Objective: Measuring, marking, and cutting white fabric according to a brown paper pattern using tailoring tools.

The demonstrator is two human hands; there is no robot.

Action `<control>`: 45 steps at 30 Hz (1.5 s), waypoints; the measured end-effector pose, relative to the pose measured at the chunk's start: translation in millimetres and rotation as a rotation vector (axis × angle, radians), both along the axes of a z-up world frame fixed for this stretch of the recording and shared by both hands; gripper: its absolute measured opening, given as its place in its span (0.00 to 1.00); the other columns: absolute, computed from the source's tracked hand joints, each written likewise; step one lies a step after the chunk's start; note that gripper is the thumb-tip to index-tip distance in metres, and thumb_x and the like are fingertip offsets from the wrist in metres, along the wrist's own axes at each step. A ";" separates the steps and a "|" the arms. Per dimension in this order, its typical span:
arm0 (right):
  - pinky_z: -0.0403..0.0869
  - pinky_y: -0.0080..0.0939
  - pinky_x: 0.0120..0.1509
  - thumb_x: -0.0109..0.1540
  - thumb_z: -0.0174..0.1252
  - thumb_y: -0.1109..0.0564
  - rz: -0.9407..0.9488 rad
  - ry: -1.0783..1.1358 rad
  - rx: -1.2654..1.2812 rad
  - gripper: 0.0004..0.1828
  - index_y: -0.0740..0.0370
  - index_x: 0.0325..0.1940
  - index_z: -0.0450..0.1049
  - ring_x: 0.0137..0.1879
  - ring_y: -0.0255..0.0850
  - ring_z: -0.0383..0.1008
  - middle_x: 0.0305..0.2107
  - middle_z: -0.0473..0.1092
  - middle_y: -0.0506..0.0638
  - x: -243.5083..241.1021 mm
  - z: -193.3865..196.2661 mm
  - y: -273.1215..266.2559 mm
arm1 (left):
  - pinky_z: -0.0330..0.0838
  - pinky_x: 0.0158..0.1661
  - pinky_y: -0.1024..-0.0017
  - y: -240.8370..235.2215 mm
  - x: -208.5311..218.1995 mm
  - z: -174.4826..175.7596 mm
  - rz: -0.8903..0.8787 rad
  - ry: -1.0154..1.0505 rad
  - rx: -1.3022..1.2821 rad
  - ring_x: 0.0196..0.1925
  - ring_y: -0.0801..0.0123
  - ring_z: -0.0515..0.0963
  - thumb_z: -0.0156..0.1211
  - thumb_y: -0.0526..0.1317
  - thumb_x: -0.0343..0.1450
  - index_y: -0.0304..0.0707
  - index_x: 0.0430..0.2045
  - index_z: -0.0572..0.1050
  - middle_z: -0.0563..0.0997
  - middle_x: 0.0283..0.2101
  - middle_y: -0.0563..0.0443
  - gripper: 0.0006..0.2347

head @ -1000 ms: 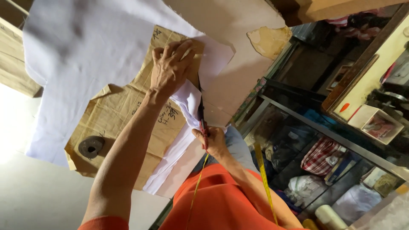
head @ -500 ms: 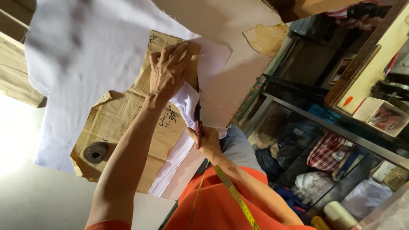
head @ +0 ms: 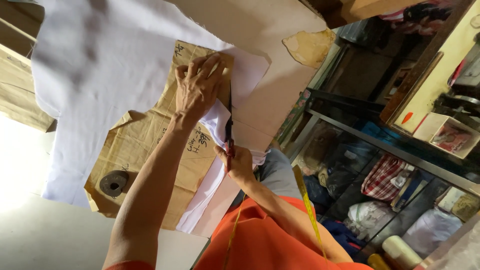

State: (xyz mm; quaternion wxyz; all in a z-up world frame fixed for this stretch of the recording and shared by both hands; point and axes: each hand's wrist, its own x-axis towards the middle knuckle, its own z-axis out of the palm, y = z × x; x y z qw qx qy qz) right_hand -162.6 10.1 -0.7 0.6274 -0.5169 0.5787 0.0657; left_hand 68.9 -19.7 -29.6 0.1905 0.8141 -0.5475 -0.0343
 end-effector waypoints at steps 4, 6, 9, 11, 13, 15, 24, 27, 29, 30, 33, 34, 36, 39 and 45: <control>0.65 0.33 0.17 0.60 0.72 0.45 -0.105 -0.121 0.064 0.30 0.60 0.14 0.65 0.10 0.37 0.64 0.04 0.62 0.52 8.7 12.9 2.2 | 0.59 0.52 0.58 -0.9 -0.2 4.4 -0.005 0.004 -0.014 0.64 0.65 0.67 0.55 0.43 0.77 0.51 0.56 0.77 0.72 0.65 0.57 0.13; 0.65 0.33 0.16 0.60 0.72 0.45 -0.112 -0.132 0.064 0.30 0.61 0.13 0.65 0.09 0.37 0.64 0.04 0.63 0.53 12.2 17.8 0.7 | 0.59 0.52 0.58 -0.7 0.6 4.2 0.002 0.003 -0.016 0.64 0.66 0.66 0.54 0.43 0.78 0.51 0.55 0.77 0.71 0.65 0.58 0.12; 0.66 0.33 0.16 0.61 0.71 0.44 -0.106 -0.112 0.090 0.30 0.60 0.15 0.66 0.09 0.37 0.64 0.04 0.63 0.52 17.3 27.5 -6.9 | 0.59 0.52 0.57 -0.9 0.0 3.3 0.008 0.019 -0.007 0.64 0.65 0.67 0.53 0.43 0.77 0.51 0.56 0.76 0.71 0.65 0.57 0.13; 0.65 0.33 0.15 0.61 0.71 0.44 -0.078 -0.111 0.052 0.29 0.60 0.15 0.66 0.09 0.37 0.65 0.04 0.64 0.52 16.9 16.7 -7.8 | 0.59 0.53 0.59 -1.8 -0.3 3.6 0.011 -0.005 -0.024 0.63 0.66 0.66 0.56 0.43 0.76 0.52 0.56 0.77 0.71 0.65 0.59 0.13; 0.64 0.33 0.13 0.61 0.70 0.44 -0.087 -0.122 0.054 0.29 0.60 0.15 0.66 0.08 0.38 0.64 0.04 0.64 0.52 18.7 8.6 -10.5 | 0.59 0.52 0.59 -2.3 -0.7 4.8 0.016 0.001 -0.031 0.63 0.67 0.67 0.56 0.42 0.77 0.52 0.56 0.77 0.72 0.64 0.59 0.13; 0.63 0.32 0.12 0.61 0.70 0.44 -0.095 -0.133 0.057 0.29 0.60 0.14 0.65 0.07 0.38 0.64 0.04 0.63 0.53 20.7 3.0 -10.3 | 0.59 0.52 0.60 -2.3 -1.1 3.7 0.022 0.008 -0.035 0.63 0.68 0.67 0.55 0.42 0.77 0.52 0.55 0.77 0.72 0.64 0.60 0.12; 0.63 0.33 0.11 0.62 0.70 0.46 -0.208 -0.165 0.097 0.28 0.60 0.15 0.65 0.07 0.39 0.64 0.04 0.62 0.54 30.4 10.6 -0.1 | 0.59 0.52 0.59 -1.5 -0.6 4.9 0.012 -0.022 -0.017 0.63 0.66 0.67 0.57 0.43 0.75 0.52 0.57 0.76 0.71 0.64 0.60 0.15; 0.63 0.32 0.13 0.62 0.70 0.46 -0.200 -0.123 0.128 0.28 0.60 0.17 0.63 0.09 0.38 0.63 0.04 0.61 0.53 34.4 14.7 -7.0 | 0.59 0.52 0.58 -1.8 -0.8 1.0 0.016 -0.020 -0.026 0.63 0.66 0.67 0.59 0.43 0.74 0.52 0.57 0.76 0.72 0.64 0.60 0.16; 0.62 0.32 0.11 0.62 0.69 0.47 -0.183 -0.140 0.117 0.27 0.59 0.17 0.64 0.07 0.39 0.62 0.03 0.62 0.53 39.6 16.8 -12.4 | 0.59 0.53 0.59 -1.6 0.1 2.4 0.013 -0.021 -0.011 0.63 0.68 0.66 0.56 0.43 0.76 0.52 0.58 0.75 0.71 0.64 0.61 0.15; 0.62 0.32 0.11 0.62 0.69 0.47 -0.182 -0.142 0.115 0.27 0.59 0.17 0.64 0.07 0.39 0.62 0.03 0.62 0.53 43.4 17.5 -14.6 | 0.59 0.53 0.59 -1.9 1.0 3.9 0.013 -0.023 -0.013 0.63 0.68 0.66 0.56 0.43 0.76 0.52 0.58 0.75 0.71 0.64 0.61 0.15; 0.62 0.32 0.12 0.62 0.69 0.48 -0.152 -0.122 0.075 0.28 0.58 0.15 0.64 0.07 0.37 0.62 0.02 0.61 0.51 49.1 20.4 -18.9 | 0.59 0.53 0.59 -1.8 0.5 7.1 0.011 -0.028 0.022 0.63 0.67 0.66 0.55 0.43 0.76 0.51 0.60 0.74 0.71 0.64 0.60 0.16; 0.63 0.32 0.12 0.62 0.68 0.48 -0.154 -0.118 0.079 0.27 0.58 0.15 0.64 0.07 0.37 0.62 0.03 0.61 0.51 49.7 21.0 -19.5 | 0.59 0.53 0.59 -1.9 0.9 7.8 0.008 -0.014 0.007 0.63 0.67 0.66 0.54 0.43 0.76 0.50 0.59 0.74 0.71 0.64 0.60 0.16; 0.63 0.32 0.12 0.62 0.68 0.48 -0.155 -0.111 0.087 0.27 0.58 0.16 0.64 0.08 0.37 0.62 0.03 0.61 0.52 50.9 25.5 -18.6 | 0.59 0.53 0.59 -0.2 0.5 6.2 0.007 0.003 -0.005 0.64 0.66 0.66 0.54 0.43 0.76 0.49 0.59 0.74 0.71 0.65 0.59 0.16; 0.65 0.28 0.17 0.61 0.71 0.50 -0.222 -0.150 0.091 0.27 0.57 0.16 0.63 0.10 0.34 0.64 0.03 0.60 0.48 54.4 32.0 -16.4 | 0.59 0.53 0.58 0.2 0.7 1.7 0.004 -0.001 0.010 0.64 0.66 0.65 0.56 0.44 0.75 0.49 0.59 0.75 0.71 0.65 0.59 0.16; 0.64 0.30 0.15 0.62 0.70 0.51 -0.290 -0.147 0.146 0.27 0.57 0.18 0.61 0.10 0.36 0.63 0.03 0.59 0.50 52.9 23.8 -12.9 | 0.59 0.54 0.58 -0.3 1.3 1.6 0.004 0.022 0.020 0.65 0.66 0.65 0.55 0.43 0.75 0.49 0.59 0.74 0.71 0.65 0.59 0.16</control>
